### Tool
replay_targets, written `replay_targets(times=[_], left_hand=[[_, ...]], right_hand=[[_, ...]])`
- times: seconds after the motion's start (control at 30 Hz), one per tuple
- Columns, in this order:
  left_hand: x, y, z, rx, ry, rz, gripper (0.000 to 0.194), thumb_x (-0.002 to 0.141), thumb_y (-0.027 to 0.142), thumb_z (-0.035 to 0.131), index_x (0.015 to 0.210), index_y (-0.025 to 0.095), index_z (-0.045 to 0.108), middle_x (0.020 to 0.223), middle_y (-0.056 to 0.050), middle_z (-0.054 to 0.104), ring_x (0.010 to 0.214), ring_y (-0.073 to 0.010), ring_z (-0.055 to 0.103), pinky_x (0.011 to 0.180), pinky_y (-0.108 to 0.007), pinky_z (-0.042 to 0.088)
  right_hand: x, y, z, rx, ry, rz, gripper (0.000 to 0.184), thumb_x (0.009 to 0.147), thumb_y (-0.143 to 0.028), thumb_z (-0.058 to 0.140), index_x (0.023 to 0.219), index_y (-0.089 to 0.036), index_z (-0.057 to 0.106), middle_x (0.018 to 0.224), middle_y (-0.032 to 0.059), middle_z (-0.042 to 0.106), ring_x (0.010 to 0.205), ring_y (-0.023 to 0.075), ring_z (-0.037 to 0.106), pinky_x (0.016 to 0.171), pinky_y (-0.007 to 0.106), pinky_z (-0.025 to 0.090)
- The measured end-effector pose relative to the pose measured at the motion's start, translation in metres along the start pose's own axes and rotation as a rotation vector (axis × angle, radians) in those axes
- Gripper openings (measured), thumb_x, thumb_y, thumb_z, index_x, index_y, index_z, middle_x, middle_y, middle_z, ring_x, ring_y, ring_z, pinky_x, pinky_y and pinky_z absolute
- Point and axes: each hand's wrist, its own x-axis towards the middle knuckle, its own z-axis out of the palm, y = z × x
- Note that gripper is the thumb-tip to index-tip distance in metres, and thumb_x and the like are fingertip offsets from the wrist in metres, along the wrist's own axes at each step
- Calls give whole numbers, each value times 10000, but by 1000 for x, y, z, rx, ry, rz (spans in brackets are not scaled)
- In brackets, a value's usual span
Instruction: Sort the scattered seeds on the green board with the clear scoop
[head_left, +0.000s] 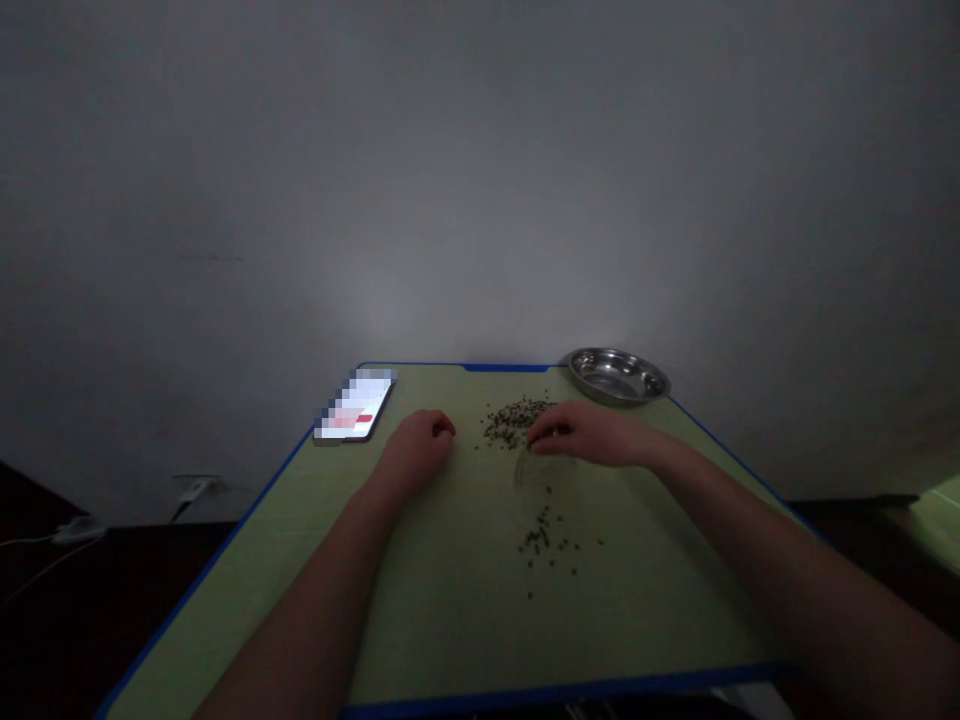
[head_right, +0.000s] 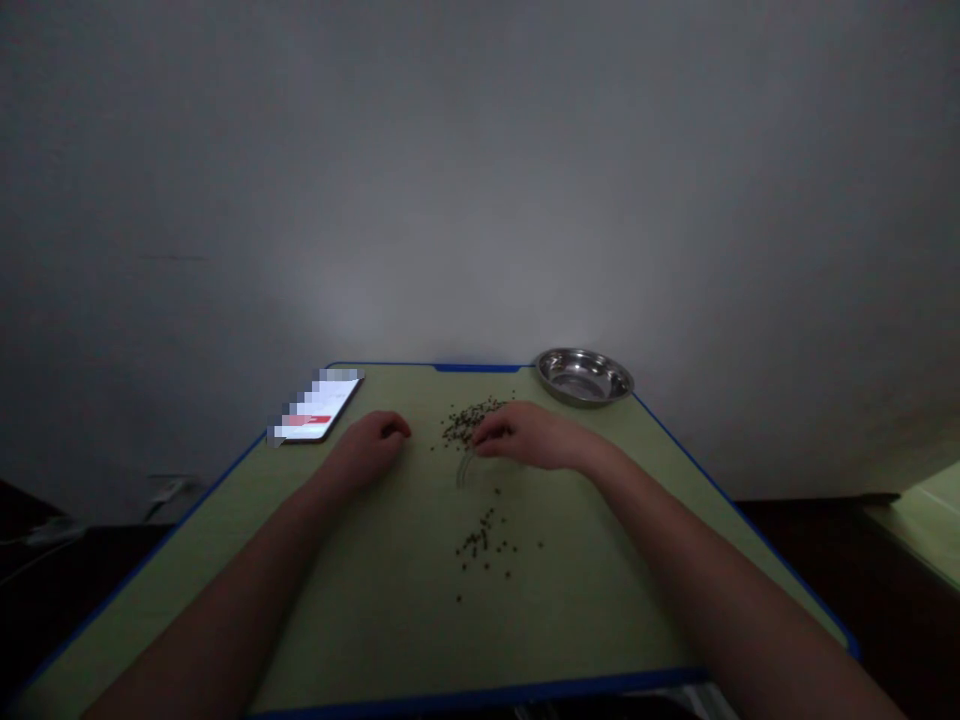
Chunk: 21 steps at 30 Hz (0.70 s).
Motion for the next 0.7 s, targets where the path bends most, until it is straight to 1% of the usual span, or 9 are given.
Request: replay_targets(times=[0.1,0.2,0.27,0.37,0.5,0.6,0.7], left_hand=[[0,1,-1,2,-2,3,241,722,183,434,795,172,663,875,-77,669,833,-192,596,764,-304,445],[0,1,-1,4,5,3,241,721,180,433,793,169,662,882,-80,667,843,-193,595,771,-305,444],[1,1,-1,2,6,-6,242,718,176,433,796,167,662,888,-80,666,850,-190,594,778,-301,443],[1,1,-1,-3,-5,-21,251,714,174,432,810,167,663,885,-77,666,840,-187,595,767,-296,445],[0,2,-1,-1,-6,-23,249,716,181,432,806,165,663,894,-77,667,853,-192,593,776,-302,443],[0,3,-1,-4,-7,-28,250,719,182,431,810,166,663,885,-73,669,852,-190,597,779,-300,447],[1,2,-1,1,-9,-32,249,724,189,430,812,168,662,886,-73,671,858,-192,598,781,-301,449]], right_hand=[[-13,17,-3,-29,73,111,217,836,-320,553,874,-170,705,786,24,688,657,136,560,579,242,404],[-20,28,2,-55,120,175,213,839,-298,534,851,-161,697,762,31,680,638,139,554,570,250,398],[-21,30,8,-71,141,191,203,831,-291,540,855,-165,697,780,38,684,661,147,566,589,254,403],[-16,27,15,-108,152,177,192,821,-274,548,853,-163,702,806,51,689,698,155,582,619,258,406],[-7,19,23,-129,150,144,172,810,-250,560,847,-172,709,793,44,692,695,145,583,632,249,401],[-6,11,29,-110,107,108,168,809,-248,571,860,-183,716,786,31,697,682,135,580,632,242,398],[-10,2,36,-72,62,59,169,815,-252,571,865,-188,720,779,22,702,672,128,580,619,235,396]])
